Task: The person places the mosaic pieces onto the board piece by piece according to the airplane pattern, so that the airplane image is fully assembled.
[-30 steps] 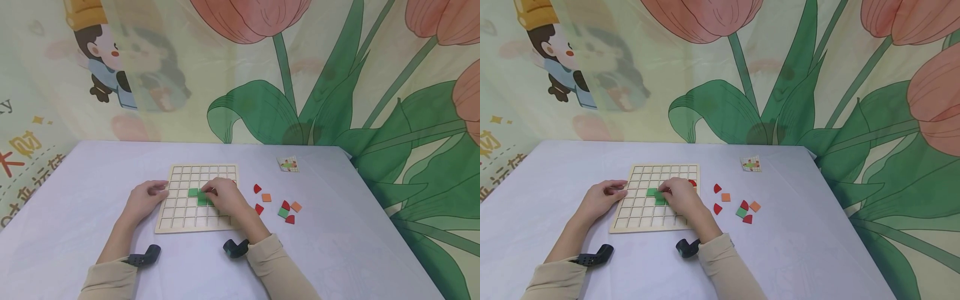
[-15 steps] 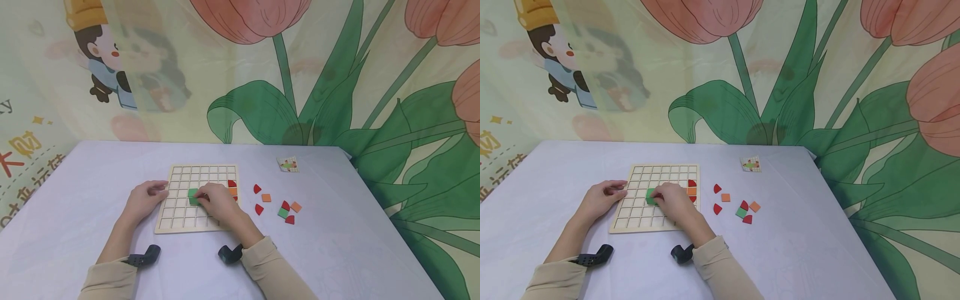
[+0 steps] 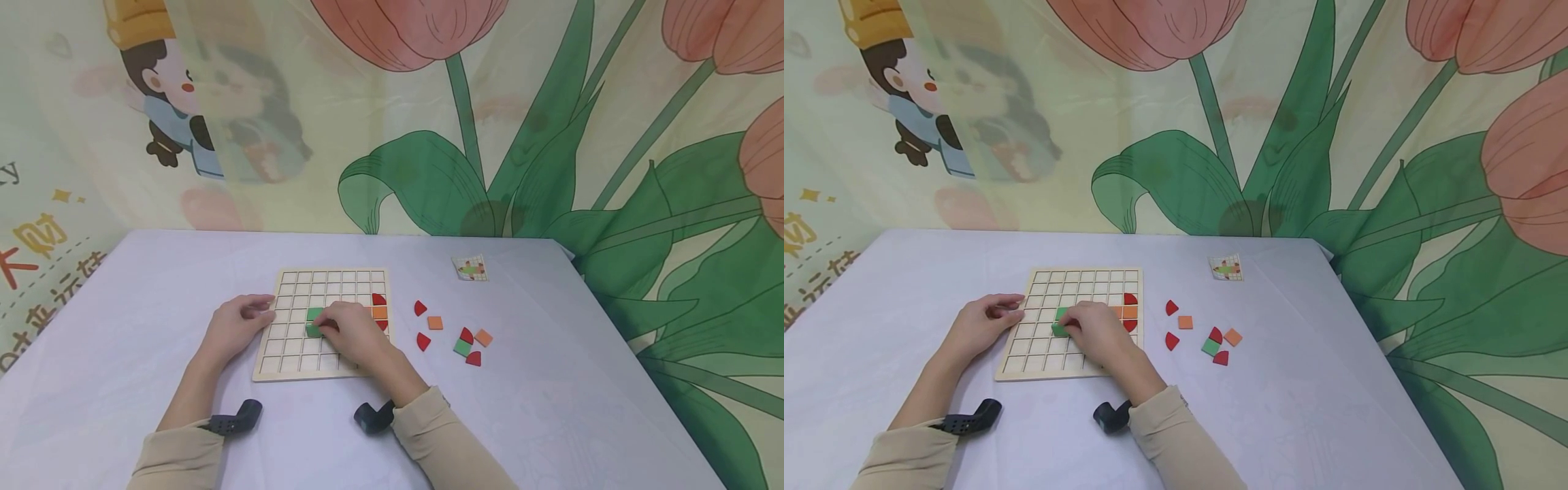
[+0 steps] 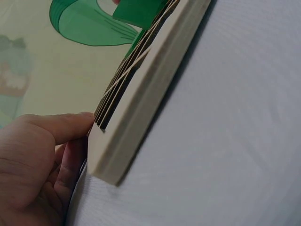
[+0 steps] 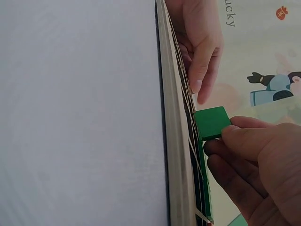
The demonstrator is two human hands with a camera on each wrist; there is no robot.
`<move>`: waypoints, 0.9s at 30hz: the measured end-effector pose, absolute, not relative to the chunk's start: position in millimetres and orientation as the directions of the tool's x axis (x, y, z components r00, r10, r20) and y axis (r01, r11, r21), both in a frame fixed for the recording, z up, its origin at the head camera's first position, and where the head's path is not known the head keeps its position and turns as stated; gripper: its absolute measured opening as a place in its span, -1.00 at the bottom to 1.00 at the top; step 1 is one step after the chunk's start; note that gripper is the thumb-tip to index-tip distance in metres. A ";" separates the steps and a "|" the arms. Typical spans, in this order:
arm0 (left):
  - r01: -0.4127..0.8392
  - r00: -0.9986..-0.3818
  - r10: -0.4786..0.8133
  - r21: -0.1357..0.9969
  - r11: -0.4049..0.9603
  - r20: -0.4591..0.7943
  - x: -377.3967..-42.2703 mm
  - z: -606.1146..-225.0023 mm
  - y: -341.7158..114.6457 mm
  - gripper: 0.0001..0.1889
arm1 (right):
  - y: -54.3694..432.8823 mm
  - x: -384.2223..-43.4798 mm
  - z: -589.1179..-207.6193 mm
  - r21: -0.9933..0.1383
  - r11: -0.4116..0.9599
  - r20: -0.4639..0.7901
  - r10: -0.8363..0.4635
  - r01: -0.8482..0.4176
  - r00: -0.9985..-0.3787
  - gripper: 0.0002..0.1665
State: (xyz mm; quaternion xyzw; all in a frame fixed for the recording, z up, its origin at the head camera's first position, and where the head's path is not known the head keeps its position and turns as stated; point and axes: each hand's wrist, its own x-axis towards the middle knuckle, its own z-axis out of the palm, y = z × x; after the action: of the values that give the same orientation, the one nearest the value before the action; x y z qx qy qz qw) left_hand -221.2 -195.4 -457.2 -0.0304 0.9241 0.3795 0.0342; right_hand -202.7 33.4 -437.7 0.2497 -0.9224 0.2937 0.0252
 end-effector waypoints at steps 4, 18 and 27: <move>-0.081 -0.996 -0.031 0.696 0.713 -0.084 -220.8 -456.4 -194.6 -0.53 | 33.5 -202.8 -439.3 -0.512 0.703 0.213 -0.453 -0.494 -0.866 -0.87; -0.090 -0.995 -0.033 0.698 0.710 -0.096 -219.7 -452.0 -192.9 -0.51 | 32.6 -202.3 -439.0 -0.493 0.706 0.232 -0.457 -0.508 -0.859 -0.88; -0.087 -0.995 -0.036 0.700 0.709 -0.088 -220.0 -454.7 -193.3 -0.51 | 32.7 -203.2 -441.3 -0.482 0.707 0.252 -0.455 -0.518 -0.854 -0.89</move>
State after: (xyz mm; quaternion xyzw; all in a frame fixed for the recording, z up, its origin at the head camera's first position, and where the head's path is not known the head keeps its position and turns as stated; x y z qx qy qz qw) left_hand -220.0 -193.3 -454.7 -0.0335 0.9237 0.3801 0.0336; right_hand -203.2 32.7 -441.3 0.2638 -0.9220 0.2776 0.0570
